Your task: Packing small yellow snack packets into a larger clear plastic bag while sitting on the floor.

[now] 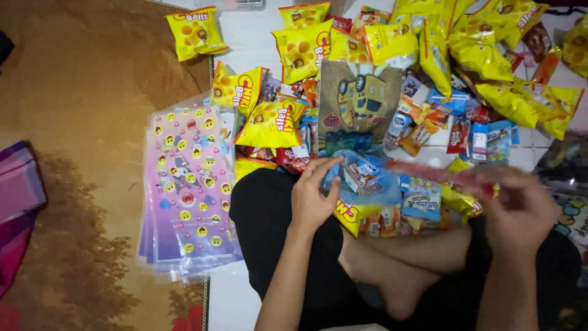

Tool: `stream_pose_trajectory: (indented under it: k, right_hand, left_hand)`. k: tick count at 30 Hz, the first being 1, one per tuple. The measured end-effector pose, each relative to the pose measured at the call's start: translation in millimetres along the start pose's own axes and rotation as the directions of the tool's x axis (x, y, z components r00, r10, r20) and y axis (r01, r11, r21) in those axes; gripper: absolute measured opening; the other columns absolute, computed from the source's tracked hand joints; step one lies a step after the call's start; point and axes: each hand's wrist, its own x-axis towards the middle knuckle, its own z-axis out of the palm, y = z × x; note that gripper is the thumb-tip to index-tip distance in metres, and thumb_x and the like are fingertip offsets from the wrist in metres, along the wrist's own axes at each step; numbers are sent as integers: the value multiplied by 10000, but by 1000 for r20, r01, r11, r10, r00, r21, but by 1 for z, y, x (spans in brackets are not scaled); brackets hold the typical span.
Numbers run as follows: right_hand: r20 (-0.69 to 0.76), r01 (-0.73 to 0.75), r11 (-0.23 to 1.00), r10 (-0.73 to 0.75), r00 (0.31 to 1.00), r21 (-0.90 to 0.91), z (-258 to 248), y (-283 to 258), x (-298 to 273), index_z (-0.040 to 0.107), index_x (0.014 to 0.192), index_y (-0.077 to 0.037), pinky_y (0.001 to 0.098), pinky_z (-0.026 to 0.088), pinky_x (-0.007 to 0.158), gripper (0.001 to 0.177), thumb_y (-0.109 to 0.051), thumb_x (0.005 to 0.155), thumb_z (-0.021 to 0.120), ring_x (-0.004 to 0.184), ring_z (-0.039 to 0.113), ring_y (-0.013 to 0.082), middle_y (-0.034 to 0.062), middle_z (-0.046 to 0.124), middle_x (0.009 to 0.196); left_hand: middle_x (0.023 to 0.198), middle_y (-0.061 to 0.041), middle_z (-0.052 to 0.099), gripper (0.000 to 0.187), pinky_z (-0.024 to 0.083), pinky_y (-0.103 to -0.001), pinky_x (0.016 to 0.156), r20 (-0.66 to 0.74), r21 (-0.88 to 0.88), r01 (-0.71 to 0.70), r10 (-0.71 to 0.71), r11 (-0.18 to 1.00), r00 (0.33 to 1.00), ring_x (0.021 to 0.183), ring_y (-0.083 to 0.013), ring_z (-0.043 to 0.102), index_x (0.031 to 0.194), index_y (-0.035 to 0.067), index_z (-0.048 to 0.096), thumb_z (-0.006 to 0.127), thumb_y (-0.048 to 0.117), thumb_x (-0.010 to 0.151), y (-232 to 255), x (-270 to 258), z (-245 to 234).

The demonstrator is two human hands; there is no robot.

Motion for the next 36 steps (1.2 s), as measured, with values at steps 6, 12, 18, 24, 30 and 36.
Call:
stream_pose_trajectory:
  k: [6,12,18,24,30,36]
  right_hand:
    - [227,131,989,-113,967,-65,63,3,-25,753,951,-136,387,454,1031,164,-6,851,742,1023,721,225,27,771,1017]
    - [212,323,894,-266,940,-310,106,19,-16,770,891,-212,576,126,1219,232,15,846,781,1217,644,274,-72,773,934]
    - [413,373,547,-55,909,-749,102,-13,-4,770,1086,-256,692,29,1219,302,-38,925,639,1467,497,260,-73,768,1129]
    - [294,251,803,-99,951,-540,88,5,18,736,1176,-333,557,140,1199,586,72,770,617,1268,552,219,-93,731,1110]
    - [-164,-154,909,96,982,-387,73,242,23,720,1089,-60,480,554,858,282,5,815,721,970,693,373,151,701,1006]
    - [-279,-535,741,457,844,-405,100,319,13,627,1049,69,499,557,802,515,-237,747,910,919,711,443,259,695,890]
  left_hand:
    - [1181,-51,675,365,575,-413,740,-1,-44,78,-78,996,997,988,-306,709,1292,224,709,603,166,948,10,-3,-7]
    - [1128,-64,714,423,597,-461,846,-28,-103,100,-103,990,994,1040,-383,711,1271,218,746,668,61,886,13,-6,-8]
    - [1113,-83,723,427,593,-468,868,-29,-101,62,-66,993,997,1053,-384,712,1258,211,753,673,39,876,17,-2,-8]
    - [1120,-69,725,420,594,-441,860,-34,-98,55,-58,994,998,1038,-361,718,1255,210,758,683,53,873,12,-1,-4]
    - [1108,-88,729,371,600,-441,845,-35,-120,27,-32,992,999,1032,-366,722,1237,192,767,696,82,889,16,1,-2]
    - [1089,-82,735,318,601,-418,828,-49,-119,-17,11,993,999,1012,-345,730,1214,182,775,709,153,904,18,5,-2]
